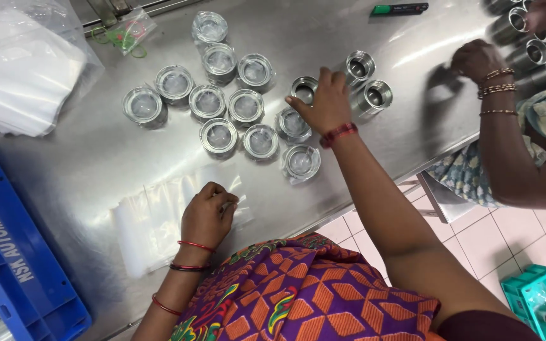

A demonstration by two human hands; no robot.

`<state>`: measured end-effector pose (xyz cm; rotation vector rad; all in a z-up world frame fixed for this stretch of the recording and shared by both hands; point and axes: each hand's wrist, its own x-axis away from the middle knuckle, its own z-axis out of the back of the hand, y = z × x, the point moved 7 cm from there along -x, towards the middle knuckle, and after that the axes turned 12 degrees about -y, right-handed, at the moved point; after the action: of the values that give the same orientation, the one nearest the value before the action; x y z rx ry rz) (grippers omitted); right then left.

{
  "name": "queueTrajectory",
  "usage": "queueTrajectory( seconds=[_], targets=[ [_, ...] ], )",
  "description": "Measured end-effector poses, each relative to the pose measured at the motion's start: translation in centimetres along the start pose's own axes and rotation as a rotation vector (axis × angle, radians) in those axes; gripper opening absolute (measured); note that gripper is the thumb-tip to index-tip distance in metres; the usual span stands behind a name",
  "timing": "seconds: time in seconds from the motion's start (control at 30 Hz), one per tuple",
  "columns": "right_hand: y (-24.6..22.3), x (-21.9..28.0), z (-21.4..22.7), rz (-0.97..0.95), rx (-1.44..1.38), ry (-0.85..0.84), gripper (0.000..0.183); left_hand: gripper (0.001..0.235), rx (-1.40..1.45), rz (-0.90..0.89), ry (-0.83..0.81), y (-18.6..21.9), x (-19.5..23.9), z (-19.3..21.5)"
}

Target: The person picks up metal rings from a table, places each one into a clear plastic bag, and then stacks the bagged rings into a blue plastic crate.

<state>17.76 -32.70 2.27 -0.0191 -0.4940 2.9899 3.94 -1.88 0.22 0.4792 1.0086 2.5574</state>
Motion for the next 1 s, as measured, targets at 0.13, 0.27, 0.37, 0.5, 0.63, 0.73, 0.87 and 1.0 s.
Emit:
queueTrajectory(
  seconds=[0.13,0.27,0.37,0.5,0.63,0.73,0.87,1.0],
  targets=[
    [-0.3,-3.1,-2.4,-0.100,0.044,-0.239,0.095,0.008,0.009,0.014,0.006,-0.1,0.0,0.0],
    [0.7,-3.9,-2.6,-0.085,-0.067,-0.242,0.081,0.007,0.032,0.035,-0.004,-0.3,-0.1,-0.1],
    [3.3,-4.4,-3.2,-0.012,-0.189,-0.179,0.072,0.007,0.047,0.037,-0.005,-0.4,-0.1,-0.2],
    [4.0,-2.6,-1.4,0.206,-0.456,-0.001,0.064,0.006,0.056,0.044,-0.018,-0.6,-0.1,-0.2],
    [1.2,1.5,0.8,0.285,-0.949,-0.122,0.065,0.006,0.059,0.055,-0.025,-0.5,-0.2,0.1],
    [-2.1,4.9,1.0,0.235,-1.634,-0.461,0.066,0.006,0.050,0.044,-0.025,-0.7,-0.1,0.0],
    [-5.4,7.1,1.5,0.426,-1.876,-0.691,0.083,0.006,0.023,-0.012,-0.007,-0.7,-0.1,0.0],
    [-8.4,8.2,3.6,0.619,-1.763,-0.777,0.094,0.005,0.015,-0.041,-0.002,-0.5,-0.1,0.0]
  ],
)
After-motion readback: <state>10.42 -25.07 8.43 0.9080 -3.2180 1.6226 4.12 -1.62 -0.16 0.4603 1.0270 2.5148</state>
